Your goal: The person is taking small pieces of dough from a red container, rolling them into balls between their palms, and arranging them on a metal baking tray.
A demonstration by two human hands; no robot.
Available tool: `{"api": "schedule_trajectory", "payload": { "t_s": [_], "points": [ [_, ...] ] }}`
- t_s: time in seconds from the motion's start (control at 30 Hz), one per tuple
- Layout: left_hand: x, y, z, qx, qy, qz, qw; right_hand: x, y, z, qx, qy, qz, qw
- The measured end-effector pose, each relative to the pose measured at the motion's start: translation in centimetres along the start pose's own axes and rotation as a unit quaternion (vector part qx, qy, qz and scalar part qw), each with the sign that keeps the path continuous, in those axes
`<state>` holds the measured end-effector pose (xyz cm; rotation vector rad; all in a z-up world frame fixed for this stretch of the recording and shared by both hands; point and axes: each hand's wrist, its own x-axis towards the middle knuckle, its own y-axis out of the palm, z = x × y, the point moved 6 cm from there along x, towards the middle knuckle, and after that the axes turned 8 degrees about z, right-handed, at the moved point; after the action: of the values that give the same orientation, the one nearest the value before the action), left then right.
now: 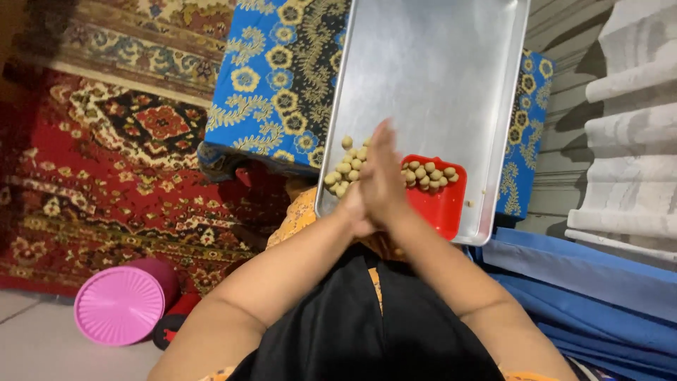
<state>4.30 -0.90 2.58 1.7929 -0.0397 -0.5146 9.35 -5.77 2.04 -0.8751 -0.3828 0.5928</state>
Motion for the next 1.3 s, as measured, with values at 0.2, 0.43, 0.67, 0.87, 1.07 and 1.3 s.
{"api": "schedule_trajectory", "payload": {
  "t_s": [0.2,0.43,0.67,0.87,1.07,1.3],
  "points": [
    [4.6,-8.4,6.1,-0.070,-0.079,0.001,0.994,-4.3,0.7,-0.9,-0.024,-0.058,0.028,0.998],
    [5.3,-6.2,6.8,0.063,0.100,0.199,0.973,-8.0,0.1,-0.8,-0.002,-0.031,-0.011,0.999],
    [4.6,-3.1,12.6,0.061,-0.141,-0.178,0.972,-7.3,-4.9,-9.8,-0.018,0.044,-0.095,0.994],
    [4.9,2.7,9.6,0.121,-0.138,-0.123,0.975,-10.6,-6.9,-4.4,0.008,-0.034,-0.054,0.998],
    [7.7,4.4,8.1,0.065,0.065,0.241,0.966,-8.9,-10.2,-1.8,0.005,-0.067,-0.041,0.997],
    [6.7,1.1,13.1,0.076,-0.086,-0.085,0.990,-7.8,-9.6,-8.0,0.028,0.249,0.053,0.967]
  ]
}}
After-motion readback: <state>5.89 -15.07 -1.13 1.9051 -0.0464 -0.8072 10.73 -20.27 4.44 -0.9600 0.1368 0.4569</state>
